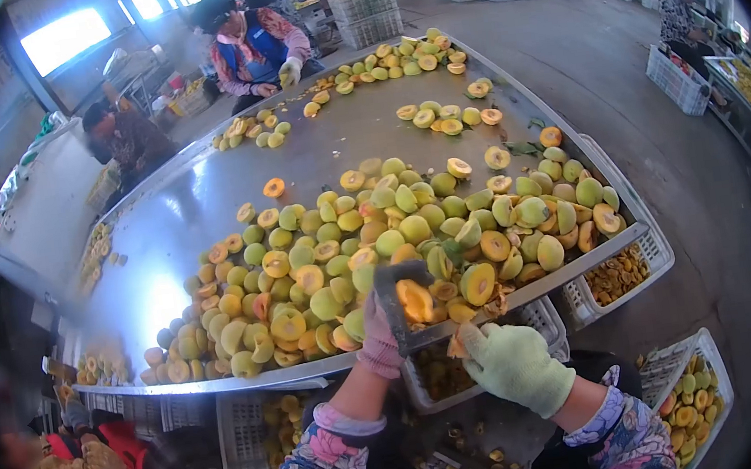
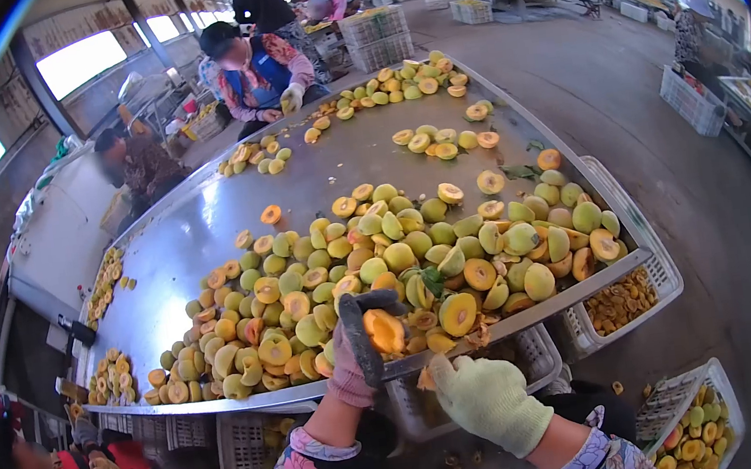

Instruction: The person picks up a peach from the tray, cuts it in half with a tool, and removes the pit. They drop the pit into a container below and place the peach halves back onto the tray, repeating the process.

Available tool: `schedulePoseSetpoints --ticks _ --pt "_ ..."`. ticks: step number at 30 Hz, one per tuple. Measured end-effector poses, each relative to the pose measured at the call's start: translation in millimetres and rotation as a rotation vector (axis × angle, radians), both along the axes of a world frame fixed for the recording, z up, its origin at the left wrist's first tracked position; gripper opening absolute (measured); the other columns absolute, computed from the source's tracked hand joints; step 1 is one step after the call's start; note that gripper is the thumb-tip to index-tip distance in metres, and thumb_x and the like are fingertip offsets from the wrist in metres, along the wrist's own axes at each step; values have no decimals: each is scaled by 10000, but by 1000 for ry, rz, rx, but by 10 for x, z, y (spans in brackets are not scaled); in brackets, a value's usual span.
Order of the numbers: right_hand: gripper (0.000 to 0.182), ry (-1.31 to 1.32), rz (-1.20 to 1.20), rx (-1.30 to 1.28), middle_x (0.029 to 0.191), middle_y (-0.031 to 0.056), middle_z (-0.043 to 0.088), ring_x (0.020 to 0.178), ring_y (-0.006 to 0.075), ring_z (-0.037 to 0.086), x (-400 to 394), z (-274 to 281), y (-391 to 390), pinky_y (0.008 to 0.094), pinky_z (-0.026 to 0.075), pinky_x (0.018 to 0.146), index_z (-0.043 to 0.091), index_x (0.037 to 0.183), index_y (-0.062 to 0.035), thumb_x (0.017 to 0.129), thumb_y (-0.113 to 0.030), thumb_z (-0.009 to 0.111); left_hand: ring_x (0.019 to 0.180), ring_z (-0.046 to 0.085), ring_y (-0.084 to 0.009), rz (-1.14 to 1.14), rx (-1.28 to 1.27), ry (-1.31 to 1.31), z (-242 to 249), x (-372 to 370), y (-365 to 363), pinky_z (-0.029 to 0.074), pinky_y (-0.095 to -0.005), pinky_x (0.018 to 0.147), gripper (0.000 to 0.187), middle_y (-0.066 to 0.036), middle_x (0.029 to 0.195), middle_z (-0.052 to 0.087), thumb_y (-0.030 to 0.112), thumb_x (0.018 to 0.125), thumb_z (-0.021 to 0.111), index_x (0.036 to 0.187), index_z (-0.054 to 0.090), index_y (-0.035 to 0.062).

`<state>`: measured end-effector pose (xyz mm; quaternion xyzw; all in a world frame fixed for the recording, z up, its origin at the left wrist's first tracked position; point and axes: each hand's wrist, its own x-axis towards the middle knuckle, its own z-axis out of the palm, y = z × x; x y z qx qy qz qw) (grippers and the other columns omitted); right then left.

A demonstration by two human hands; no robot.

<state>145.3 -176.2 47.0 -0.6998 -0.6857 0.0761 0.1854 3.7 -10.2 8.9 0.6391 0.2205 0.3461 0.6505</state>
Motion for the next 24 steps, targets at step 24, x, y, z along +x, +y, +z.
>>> schedulePoseSetpoints --ticks 24 --pt "312 235 148 55 789 126 667 661 337 678 35 -74 47 442 542 554 541 1070 -90 862 -286 667 1053 668 -286 132 561 857 560 -178 1415 519 -368 923 432 -164 1133 700 354 906 674 1195 652 35"
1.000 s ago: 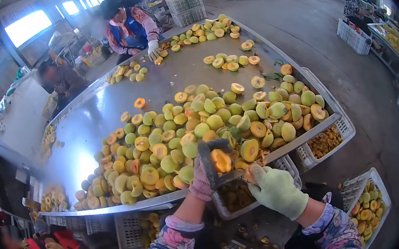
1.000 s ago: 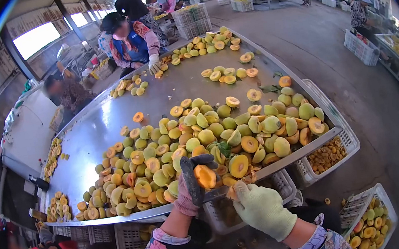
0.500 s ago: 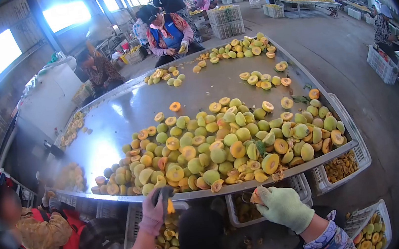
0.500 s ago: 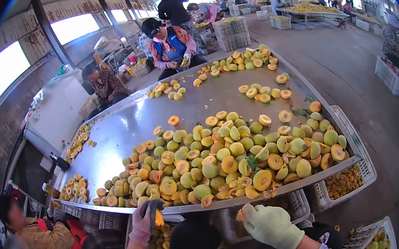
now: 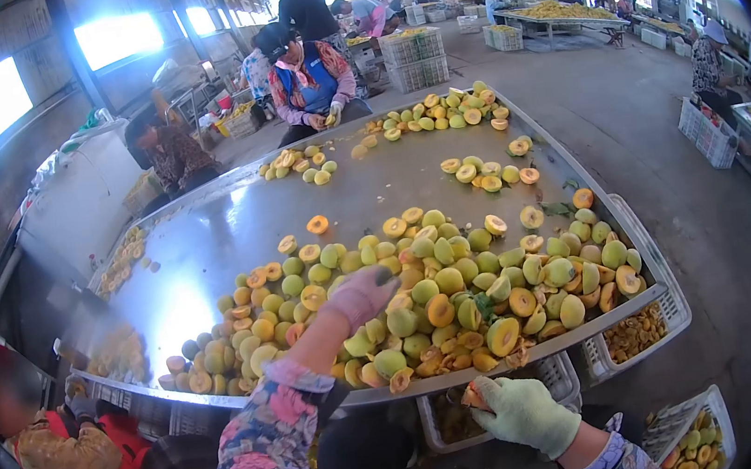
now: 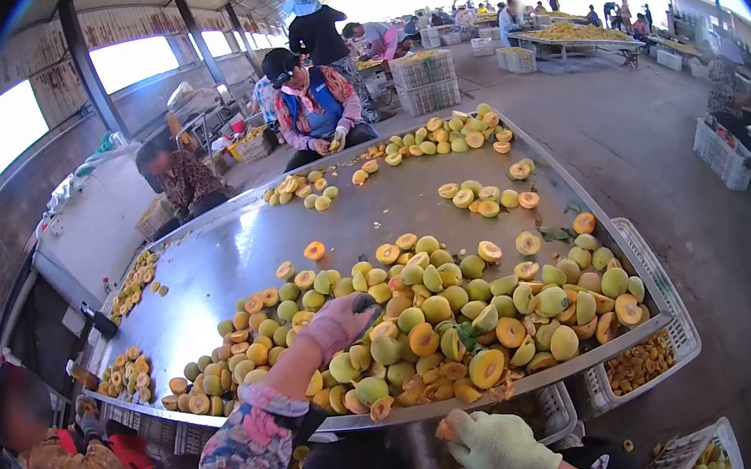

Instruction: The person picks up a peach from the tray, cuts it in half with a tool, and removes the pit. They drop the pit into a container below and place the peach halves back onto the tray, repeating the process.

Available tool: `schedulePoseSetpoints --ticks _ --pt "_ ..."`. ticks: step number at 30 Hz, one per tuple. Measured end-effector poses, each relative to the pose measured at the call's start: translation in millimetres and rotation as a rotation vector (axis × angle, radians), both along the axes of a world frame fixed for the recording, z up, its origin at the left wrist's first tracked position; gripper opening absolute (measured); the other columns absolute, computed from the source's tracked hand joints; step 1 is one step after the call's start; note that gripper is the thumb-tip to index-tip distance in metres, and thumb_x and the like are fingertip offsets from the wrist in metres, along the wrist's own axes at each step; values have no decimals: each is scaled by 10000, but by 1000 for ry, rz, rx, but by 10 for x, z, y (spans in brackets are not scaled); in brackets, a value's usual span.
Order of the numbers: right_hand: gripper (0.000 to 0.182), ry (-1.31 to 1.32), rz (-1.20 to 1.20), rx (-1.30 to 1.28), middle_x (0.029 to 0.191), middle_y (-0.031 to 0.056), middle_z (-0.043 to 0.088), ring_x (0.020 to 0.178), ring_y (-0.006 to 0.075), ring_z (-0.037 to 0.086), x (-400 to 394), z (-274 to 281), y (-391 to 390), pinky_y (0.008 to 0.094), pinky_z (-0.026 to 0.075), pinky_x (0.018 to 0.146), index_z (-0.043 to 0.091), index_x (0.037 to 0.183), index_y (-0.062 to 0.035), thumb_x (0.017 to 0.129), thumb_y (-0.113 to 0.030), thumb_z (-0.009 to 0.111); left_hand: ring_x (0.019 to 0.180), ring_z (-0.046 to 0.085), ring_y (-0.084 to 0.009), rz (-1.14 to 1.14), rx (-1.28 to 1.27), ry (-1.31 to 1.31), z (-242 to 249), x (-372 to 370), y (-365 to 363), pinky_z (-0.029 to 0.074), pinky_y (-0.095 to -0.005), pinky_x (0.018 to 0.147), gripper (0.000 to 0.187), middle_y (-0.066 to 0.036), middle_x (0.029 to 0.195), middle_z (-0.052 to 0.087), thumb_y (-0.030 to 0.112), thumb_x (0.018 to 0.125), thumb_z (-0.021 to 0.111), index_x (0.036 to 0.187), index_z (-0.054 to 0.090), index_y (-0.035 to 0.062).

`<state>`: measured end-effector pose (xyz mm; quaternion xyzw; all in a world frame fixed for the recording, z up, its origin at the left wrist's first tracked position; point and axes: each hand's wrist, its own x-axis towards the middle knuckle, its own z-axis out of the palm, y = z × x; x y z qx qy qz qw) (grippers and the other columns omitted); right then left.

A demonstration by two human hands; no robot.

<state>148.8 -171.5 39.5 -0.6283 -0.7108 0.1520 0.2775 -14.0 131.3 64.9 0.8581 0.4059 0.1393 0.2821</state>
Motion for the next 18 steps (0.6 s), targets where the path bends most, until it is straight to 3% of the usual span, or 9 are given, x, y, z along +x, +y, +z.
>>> schedulePoseSetpoints --ticks 2,3,5,10,13,15,16,18 --pt "373 -11 -44 -166 859 130 689 747 344 688 33 52 19 420 552 627 602 1126 -64 826 -266 695 1100 643 -329 96 56 383 -61 376 212 503 -398 952 621 -190 1194 676 515 849 669 1225 640 22" --pt "373 -13 -47 -166 859 130 689 747 344 688 47 78 22 420 552 627 602 1126 -64 826 -266 695 1100 643 -329 94 55 381 -186 482 361 503 -398 952 621 -190 1194 676 515 849 669 1225 640 22" --pt "374 10 -38 -112 865 135 687 759 352 686 61 136 13 424 552 639 601 1128 -67 827 -273 685 1139 625 -349 -46 -87 540 -369 677 590 488 -414 984 790 -220 1237 651 625 779 663 1245 624 -11" --pt "375 75 -34 -157 866 137 687 764 351 687 99 207 8 425 556 649 602 1133 -70 820 -256 691 1121 636 -347 -68 -178 691 -776 759 912 504 -410 961 817 -235 1195 663 606 751 709 1236 611 -44" --pt "350 82 -48 -119 847 129 686 762 348 687 92 177 -3 422 557 651 606 1107 -74 816 -245 698 1048 667 -296 -24 -20 602 -705 663 871 531 -374 899 786 -197 1112 696 574 745 740 1219 619 -42" --pt "332 78 -56 -99 834 124 684 759 347 686 79 144 -13 420 557 652 609 1087 -77 814 -239 703 969 674 -221 -3 -157 263 -478 475 748 543 -326 842 746 -133 1079 703 524 770 745 1245 600 -33" --pt "310 107 -70 -113 827 123 684 764 345 686 88 133 -22 421 556 657 611 1067 -79 820 -242 704 923 651 -161 59 -295 84 -501 352 766 538 -305 812 664 -82 1075 691 481 843 704 1283 583 -1" --pt "290 139 -78 -109 821 121 685 769 343 686 88 134 -23 422 554 661 613 1046 -82 826 -246 705 920 670 -183 37 -608 -224 2 91 397 551 -340 800 543 -83 1113 687 434 931 622 1299 577 37"
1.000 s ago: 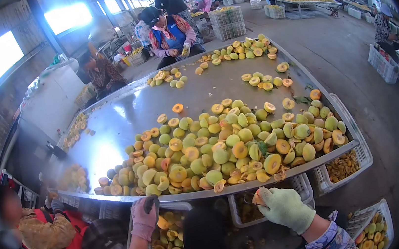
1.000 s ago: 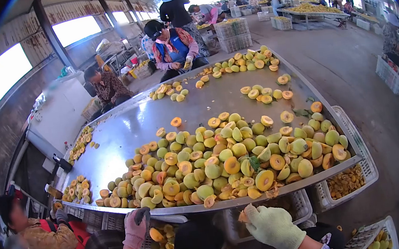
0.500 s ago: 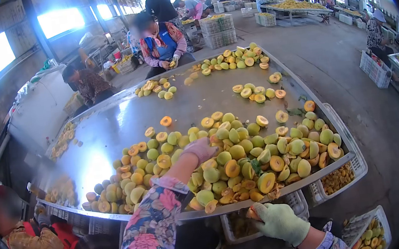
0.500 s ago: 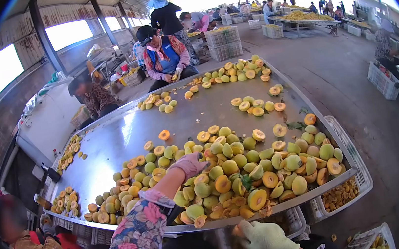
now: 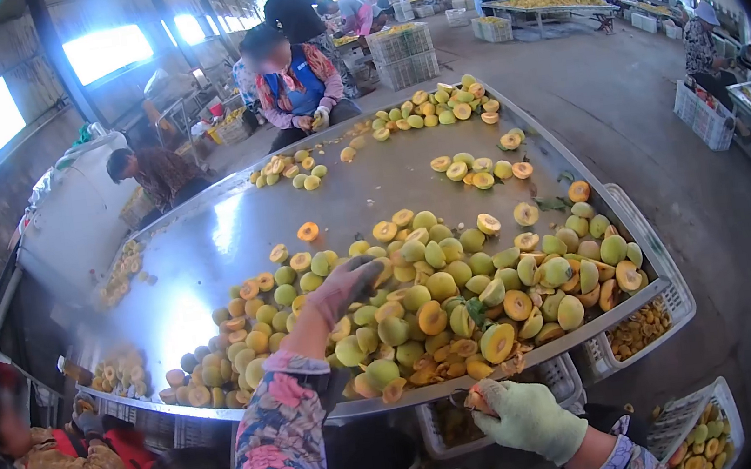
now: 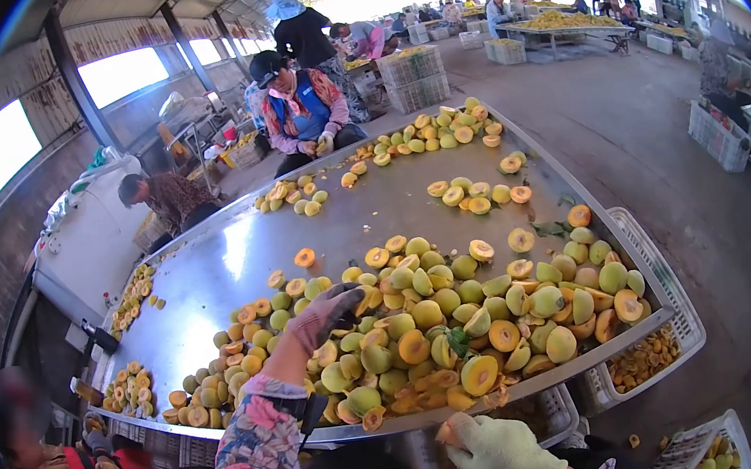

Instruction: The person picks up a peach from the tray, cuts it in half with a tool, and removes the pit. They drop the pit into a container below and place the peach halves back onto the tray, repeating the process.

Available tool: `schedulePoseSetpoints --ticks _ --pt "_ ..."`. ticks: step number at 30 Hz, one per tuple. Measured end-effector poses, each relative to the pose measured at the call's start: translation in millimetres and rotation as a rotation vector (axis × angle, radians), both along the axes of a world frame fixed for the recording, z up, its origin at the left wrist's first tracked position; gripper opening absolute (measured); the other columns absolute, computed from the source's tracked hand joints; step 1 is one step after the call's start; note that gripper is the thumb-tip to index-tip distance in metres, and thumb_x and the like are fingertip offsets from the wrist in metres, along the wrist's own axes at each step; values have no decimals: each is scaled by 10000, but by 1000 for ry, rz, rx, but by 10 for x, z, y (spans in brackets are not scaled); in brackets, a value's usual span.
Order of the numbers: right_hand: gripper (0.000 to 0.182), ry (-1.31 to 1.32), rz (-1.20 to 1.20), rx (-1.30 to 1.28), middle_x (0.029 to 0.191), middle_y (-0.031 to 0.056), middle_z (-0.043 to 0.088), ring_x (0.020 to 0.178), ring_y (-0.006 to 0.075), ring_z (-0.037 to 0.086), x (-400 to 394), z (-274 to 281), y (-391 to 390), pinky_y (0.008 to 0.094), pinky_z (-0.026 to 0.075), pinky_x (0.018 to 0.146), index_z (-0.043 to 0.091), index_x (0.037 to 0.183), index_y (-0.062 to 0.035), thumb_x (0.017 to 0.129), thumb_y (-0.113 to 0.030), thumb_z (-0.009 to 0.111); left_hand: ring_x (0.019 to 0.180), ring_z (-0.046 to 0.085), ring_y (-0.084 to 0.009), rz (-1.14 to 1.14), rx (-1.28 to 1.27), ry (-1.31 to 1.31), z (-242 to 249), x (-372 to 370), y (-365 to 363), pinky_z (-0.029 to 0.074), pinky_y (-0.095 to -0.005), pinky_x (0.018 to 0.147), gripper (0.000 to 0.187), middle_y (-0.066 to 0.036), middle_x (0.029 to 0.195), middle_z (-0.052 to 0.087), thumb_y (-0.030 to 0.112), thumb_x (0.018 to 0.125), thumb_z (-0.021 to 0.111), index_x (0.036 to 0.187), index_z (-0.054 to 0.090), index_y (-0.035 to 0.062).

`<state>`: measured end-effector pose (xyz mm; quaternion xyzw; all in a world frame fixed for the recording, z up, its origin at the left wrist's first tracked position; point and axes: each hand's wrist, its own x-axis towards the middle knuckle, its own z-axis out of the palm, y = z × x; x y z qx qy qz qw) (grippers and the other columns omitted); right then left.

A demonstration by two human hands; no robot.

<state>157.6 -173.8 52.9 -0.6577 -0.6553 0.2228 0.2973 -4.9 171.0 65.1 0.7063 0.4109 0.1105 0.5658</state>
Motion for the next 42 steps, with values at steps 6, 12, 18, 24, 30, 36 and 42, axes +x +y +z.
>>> schedulePoseSetpoints --ticks 6,12,18,24,30,36,42 --pt "268 233 -101 -18 815 164 660 773 391 661 -160 83 59 432 525 651 565 1008 -59 887 -278 661 832 648 -239 -64 -786 -756 -84 -484 -888 512 -344 648 424 -122 1097 678 415 980 519 1228 594 80" --pt "263 313 -174 42 795 205 621 770 433 631 -286 6 154 455 507 657 508 929 -40 901 -256 655 771 619 -190 102 -971 -853 -180 -372 -1638 464 -293 586 482 -98 1050 667 433 1013 447 1312 548 68" --pt "227 74 -228 116 790 204 643 756 431 649 -257 36 235 482 526 664 528 969 -41 905 -229 639 965 624 -135 7 -375 -797 -400 -74 -1932 551 -285 785 413 -58 1184 621 234 986 600 1342 513 44" --pt "234 -65 -253 161 811 219 650 748 424 653 -272 3 289 487 527 631 534 1004 -18 889 -184 651 1023 618 -141 -85 50 -496 -326 -89 -1981 524 -306 891 326 -43 1184 632 112 945 623 1259 563 48" --pt "261 -225 -221 160 766 171 646 631 363 665 -321 -55 342 456 545 536 520 1012 -18 901 -226 631 938 650 -212 -54 459 -500 -467 10 -1905 509 -356 877 355 -90 1078 668 147 838 714 1161 609 42" --pt "273 -121 -172 64 771 215 647 664 393 661 -391 -42 307 478 538 556 506 1025 -6 897 -213 628 923 670 -267 -57 564 -419 -544 -59 -1848 513 -368 855 318 -114 999 694 310 881 671 1043 633 39" --pt "252 320 -101 -32 750 202 639 635 334 649 -362 -155 302 439 514 545 482 1024 0 901 -174 617 904 679 -245 -131 568 -451 -471 -55 -1855 519 -354 849 297 -119 972 706 318 937 607 1000 655 32"
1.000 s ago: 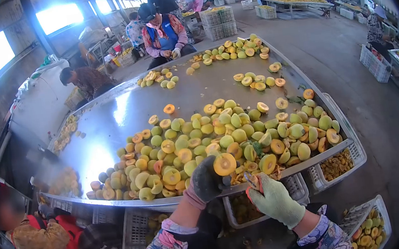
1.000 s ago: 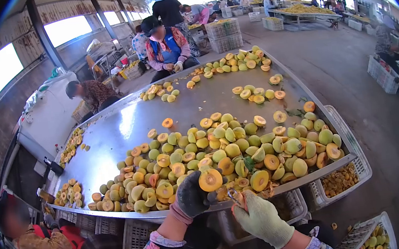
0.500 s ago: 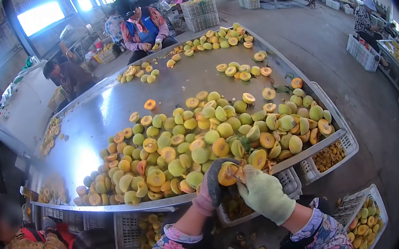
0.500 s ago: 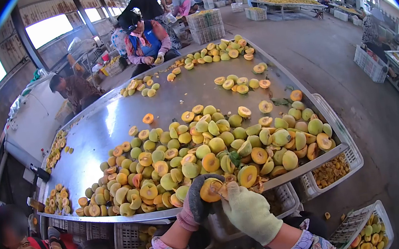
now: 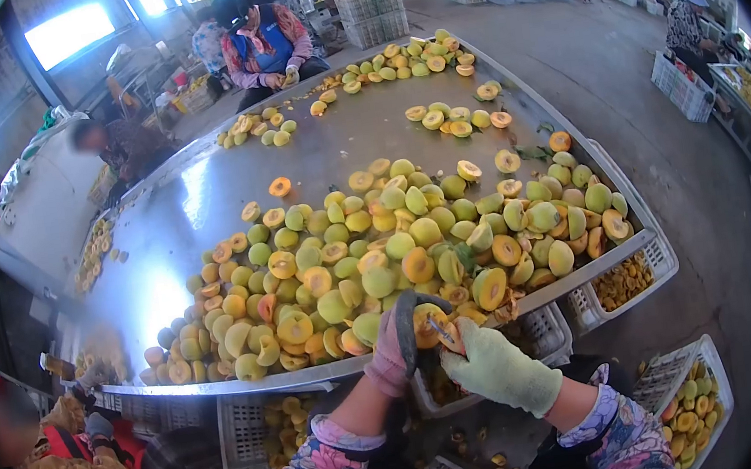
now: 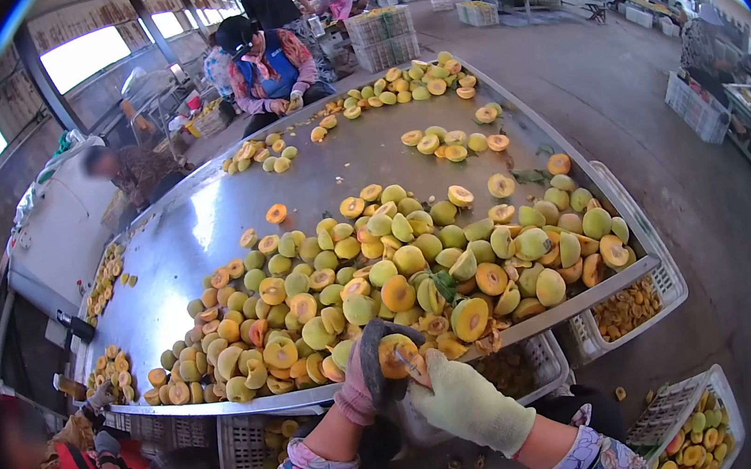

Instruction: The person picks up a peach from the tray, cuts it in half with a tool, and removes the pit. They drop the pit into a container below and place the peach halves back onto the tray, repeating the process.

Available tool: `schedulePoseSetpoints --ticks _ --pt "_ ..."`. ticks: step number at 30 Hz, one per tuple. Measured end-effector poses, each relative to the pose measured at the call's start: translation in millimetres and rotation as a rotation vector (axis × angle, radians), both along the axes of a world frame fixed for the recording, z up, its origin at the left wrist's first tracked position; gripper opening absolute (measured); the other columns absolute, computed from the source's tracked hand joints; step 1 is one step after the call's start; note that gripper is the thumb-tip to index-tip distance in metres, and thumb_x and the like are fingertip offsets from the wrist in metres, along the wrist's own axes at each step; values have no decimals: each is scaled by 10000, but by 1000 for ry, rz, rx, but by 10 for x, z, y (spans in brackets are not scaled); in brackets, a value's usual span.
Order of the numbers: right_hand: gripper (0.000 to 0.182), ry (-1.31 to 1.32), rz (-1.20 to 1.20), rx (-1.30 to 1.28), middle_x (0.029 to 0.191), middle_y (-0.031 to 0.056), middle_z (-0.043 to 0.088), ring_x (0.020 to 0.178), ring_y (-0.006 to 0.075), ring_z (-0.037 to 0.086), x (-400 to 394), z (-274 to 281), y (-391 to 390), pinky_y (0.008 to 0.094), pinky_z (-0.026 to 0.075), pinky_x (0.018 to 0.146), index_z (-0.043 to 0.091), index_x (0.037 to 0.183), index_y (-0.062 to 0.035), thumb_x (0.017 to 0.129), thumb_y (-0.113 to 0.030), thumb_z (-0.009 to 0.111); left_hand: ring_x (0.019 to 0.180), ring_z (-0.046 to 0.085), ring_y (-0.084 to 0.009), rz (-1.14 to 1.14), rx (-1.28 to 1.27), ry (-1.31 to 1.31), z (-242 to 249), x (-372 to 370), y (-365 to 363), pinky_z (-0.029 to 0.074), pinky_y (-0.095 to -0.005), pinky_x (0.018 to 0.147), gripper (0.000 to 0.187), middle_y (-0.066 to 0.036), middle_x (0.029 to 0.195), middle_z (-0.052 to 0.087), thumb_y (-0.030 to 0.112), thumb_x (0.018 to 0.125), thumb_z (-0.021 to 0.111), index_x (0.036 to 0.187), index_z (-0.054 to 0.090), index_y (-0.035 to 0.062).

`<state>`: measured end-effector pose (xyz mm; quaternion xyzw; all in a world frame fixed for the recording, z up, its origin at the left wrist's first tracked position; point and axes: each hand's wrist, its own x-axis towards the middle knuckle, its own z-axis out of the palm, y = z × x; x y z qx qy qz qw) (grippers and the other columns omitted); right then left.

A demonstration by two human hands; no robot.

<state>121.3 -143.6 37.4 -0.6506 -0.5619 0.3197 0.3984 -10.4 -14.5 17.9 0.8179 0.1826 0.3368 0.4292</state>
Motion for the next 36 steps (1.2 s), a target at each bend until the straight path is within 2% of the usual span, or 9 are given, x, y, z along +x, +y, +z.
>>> schedulePoseSetpoints --ticks 4,7,14,17,19,23,29,31,36 --pt "256 714 44 -488 711 79 602 572 140 590 66 255 38 323 482 491 456 1060 -11 935 -192 587 861 686 -209 -60 -364 27 -95 36 72 533 -335 841 309 -106 927 716 299 996 536 983 663 17" --pt "259 739 82 -498 721 63 574 545 114 544 76 266 50 292 463 465 447 1095 -30 953 -206 573 836 690 -180 -93 -700 -151 -55 69 38 543 -324 835 355 -96 903 726 304 1031 484 967 669 8" --pt "247 304 37 -269 728 59 567 511 112 523 -8 34 30 267 436 439 448 1105 -39 957 -205 556 834 705 -194 -10 -296 -81 -56 61 -25 554 -335 824 214 -105 919 733 225 958 626 955 648 13" --pt "305 573 53 -519 753 224 632 687 389 665 21 284 49 427 532 627 486 1052 26 912 -218 604 819 710 -205 22 -299 -168 -159 54 -38 555 -334 820 185 -108 907 733 200 938 653 955 643 16" --pt "279 468 49 -448 726 65 581 523 118 545 -12 226 30 280 458 453 441 1126 -28 945 -201 565 814 713 -208 6 -294 -205 -208 42 2 553 -331 818 180 -110 900 732 194 928 666 959 641 19" --pt "285 156 39 -190 719 54 569 520 114 538 -41 -83 -14 280 456 453 439 1130 -33 946 -210 566 831 708 -187 -44 -177 -14 -169 25 89 551 -315 820 187 -106 927 729 178 911 685 983 632 14" --pt "317 670 139 -449 729 81 602 531 135 571 31 214 42 294 468 462 432 1134 3 940 -204 573 827 699 -190 61 -137 -190 -149 88 -88 553 -318 802 188 -99 937 721 150 885 680 986 638 -3" --pt "278 263 25 -157 783 272 620 751 457 644 -62 30 32 447 521 628 475 1018 23 912 -197 608 823 700 -198 54 -343 -288 -141 77 -84 555 -323 794 197 -100 929 721 137 865 691 991 637 -4" --pt "234 77 43 -127 812 264 621 774 452 646 -76 -10 10 458 523 644 488 1036 5 926 -177 586 828 681 -158 -40 -425 -44 -58 19 29 552 -309 778 285 -107 950 718 241 971 611 985 651 -42"
